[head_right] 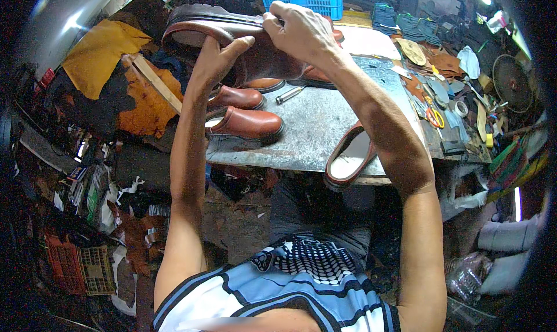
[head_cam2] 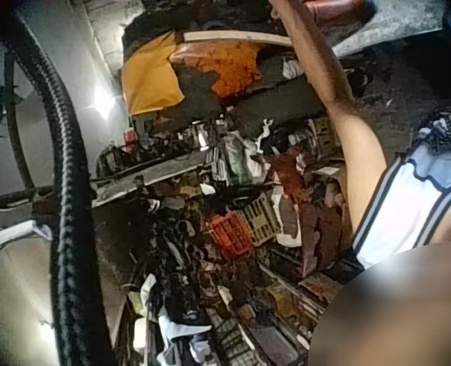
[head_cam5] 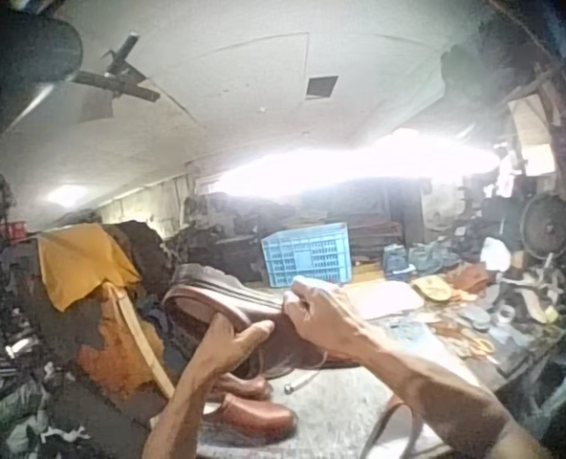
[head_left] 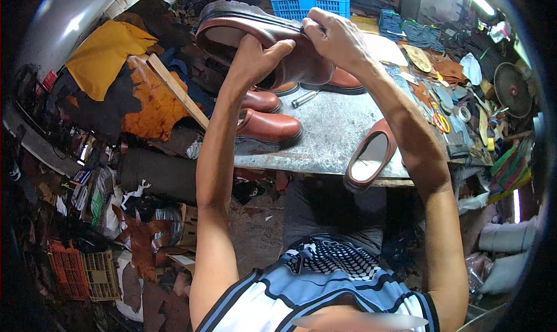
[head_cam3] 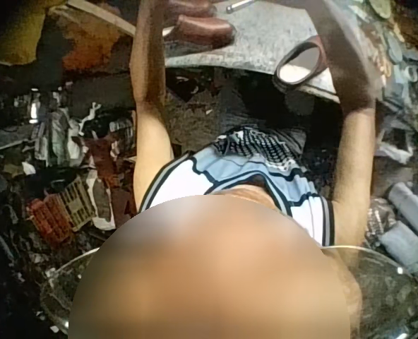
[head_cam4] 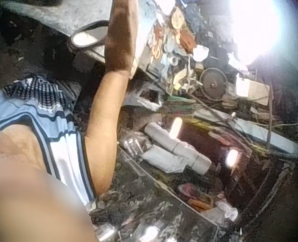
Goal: Polish and inspect manufactured shoes in a factory setting.
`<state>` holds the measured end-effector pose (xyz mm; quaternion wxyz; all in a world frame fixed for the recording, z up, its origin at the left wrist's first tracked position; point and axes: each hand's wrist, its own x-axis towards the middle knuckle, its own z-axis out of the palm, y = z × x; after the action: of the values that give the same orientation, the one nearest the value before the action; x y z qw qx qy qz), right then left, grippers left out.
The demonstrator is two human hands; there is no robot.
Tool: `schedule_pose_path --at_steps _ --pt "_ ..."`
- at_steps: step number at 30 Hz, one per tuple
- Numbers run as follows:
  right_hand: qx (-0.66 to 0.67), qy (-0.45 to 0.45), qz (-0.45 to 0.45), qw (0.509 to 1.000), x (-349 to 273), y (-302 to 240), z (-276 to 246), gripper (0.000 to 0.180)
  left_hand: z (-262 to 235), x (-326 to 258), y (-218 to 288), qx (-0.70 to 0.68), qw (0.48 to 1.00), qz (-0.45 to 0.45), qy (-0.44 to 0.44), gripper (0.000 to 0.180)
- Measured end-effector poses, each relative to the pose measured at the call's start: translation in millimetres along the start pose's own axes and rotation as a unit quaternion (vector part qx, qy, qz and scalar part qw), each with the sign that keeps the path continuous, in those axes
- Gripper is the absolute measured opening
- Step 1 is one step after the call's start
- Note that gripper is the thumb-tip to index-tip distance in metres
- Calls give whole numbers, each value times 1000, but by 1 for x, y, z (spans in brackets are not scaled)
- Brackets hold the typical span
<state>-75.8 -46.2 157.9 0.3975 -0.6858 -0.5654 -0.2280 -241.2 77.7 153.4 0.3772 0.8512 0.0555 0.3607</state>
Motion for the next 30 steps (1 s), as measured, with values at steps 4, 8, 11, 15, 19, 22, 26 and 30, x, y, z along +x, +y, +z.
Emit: schedule_pose_path --at_steps 4,8,11,15,19,22,26,30 --pt "12 -10 -1 1000 2 -2 0 44 0 -2 4 22 999 -32 -37 51" --pt "147 -21 -2 989 -2 37 11 55 9 -12 -5 -42 999 31 -4 43" --pt "240 -100 10 965 -12 44 9 47 7 -20 -12 -42 998 -11 -40 48" --pt "322 -186 14 928 -16 49 11 37 15 -32 -22 -104 993 7 -50 48" --pt "162 -150 -39 975 -27 49 10 32 18 -34 -30 -99 990 -44 -93 51" --pt "228 -87 50 969 -31 59 13 32 18 -41 -24 -100 980 -134 -111 62" --pt "298 -73 179 935 -46 69 2 34 14 -47 -41 -134 979 -123 -97 60" --pt "281 -114 142 942 -55 63 3 33 12 -47 -48 -117 980 -126 -101 60"
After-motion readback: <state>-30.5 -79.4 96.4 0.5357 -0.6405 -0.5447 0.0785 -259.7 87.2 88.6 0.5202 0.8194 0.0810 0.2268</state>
